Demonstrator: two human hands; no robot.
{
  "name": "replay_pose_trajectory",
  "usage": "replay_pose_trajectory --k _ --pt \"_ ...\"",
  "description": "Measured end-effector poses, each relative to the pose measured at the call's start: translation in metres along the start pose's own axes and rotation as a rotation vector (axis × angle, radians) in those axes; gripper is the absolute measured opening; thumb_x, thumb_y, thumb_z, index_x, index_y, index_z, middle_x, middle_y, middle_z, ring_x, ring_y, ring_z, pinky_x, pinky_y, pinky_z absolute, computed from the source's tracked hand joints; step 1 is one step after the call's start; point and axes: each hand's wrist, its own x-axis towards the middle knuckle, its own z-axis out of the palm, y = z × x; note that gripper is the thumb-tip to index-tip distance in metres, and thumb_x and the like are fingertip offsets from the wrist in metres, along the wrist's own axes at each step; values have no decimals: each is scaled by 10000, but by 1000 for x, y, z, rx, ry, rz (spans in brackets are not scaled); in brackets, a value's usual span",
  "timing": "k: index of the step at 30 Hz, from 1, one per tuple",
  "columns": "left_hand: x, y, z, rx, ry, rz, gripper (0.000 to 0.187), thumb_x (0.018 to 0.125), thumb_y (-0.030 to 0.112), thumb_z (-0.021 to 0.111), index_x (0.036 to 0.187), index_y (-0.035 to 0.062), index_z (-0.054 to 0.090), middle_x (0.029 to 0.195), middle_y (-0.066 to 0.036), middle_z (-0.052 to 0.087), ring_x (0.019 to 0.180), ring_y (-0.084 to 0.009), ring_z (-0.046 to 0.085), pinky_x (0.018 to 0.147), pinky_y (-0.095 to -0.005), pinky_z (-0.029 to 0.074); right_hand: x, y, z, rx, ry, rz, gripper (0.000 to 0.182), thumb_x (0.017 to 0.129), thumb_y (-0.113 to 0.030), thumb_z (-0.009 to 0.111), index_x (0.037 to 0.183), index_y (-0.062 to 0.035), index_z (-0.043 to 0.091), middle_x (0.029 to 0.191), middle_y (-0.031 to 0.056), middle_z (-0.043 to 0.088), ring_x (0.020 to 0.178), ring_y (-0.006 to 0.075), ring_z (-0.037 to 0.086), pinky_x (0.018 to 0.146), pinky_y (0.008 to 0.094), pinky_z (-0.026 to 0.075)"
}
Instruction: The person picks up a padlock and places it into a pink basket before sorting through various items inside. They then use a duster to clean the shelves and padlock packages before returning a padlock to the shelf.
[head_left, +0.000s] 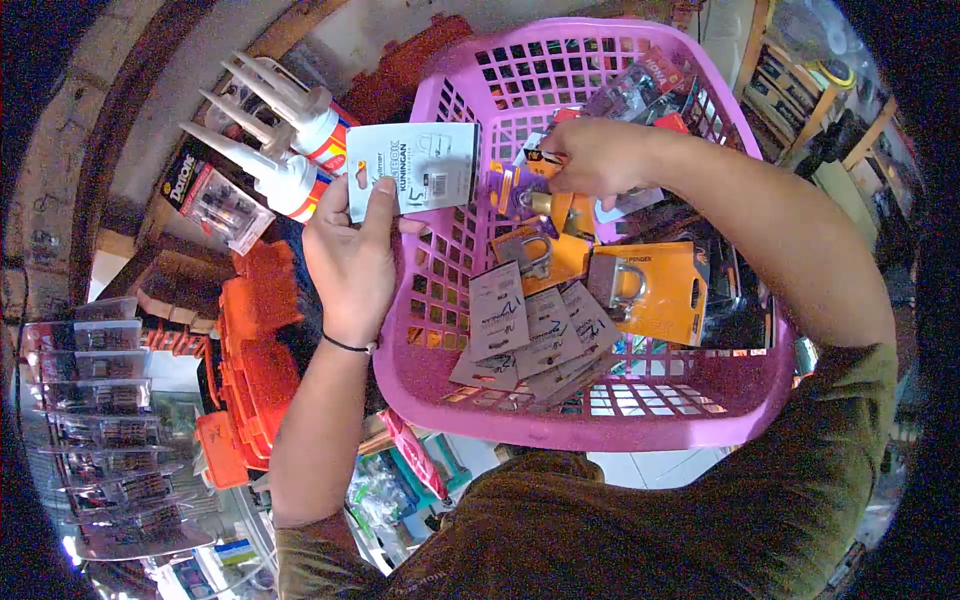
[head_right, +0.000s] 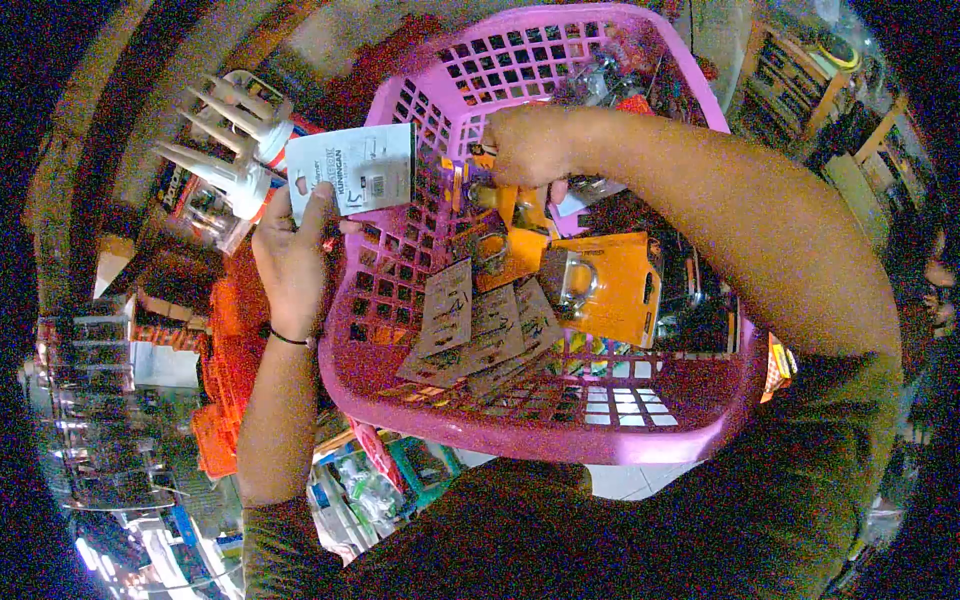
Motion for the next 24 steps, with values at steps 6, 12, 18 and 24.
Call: replay_pose_trajectory --k 6,12,18,24 --pt "-2 1 -1 27 -37 -27 173 863 95 516 923 -62 556 830 -99 622 595 -107 581 537 -215 475 24 25 10 -323 301 -221 288 784 -204 587 962 21 571 785 217 606 742 314 617 644 393 494" --pt "-2 2 0 46 -40 -25 167 865 95 514 917 -57 558 820 -97 624 592 -108 585 536 -214 474 20 22 9 -425 382 -98 343 677 -119 647 982 20 573 875 240 596 838 356 591 737 389 472" --pt "-2 0 1 28 -22 -23 165 863 94 518 923 -53 564 813 -93 623 590 -101 579 534 -213 472 18 20 2 -331 440 -114 322 621 1 602 943 0 593 857 211 607 841 338 594 738 377 471" --pt "-3 1 0 55 -26 -6 178 853 97 533 931 -59 568 779 -79 616 568 -86 557 523 -212 465 20 29 -7 -267 510 -151 279 630 73 526 886 5 611 828 177 618 825 284 603 737 341 462"
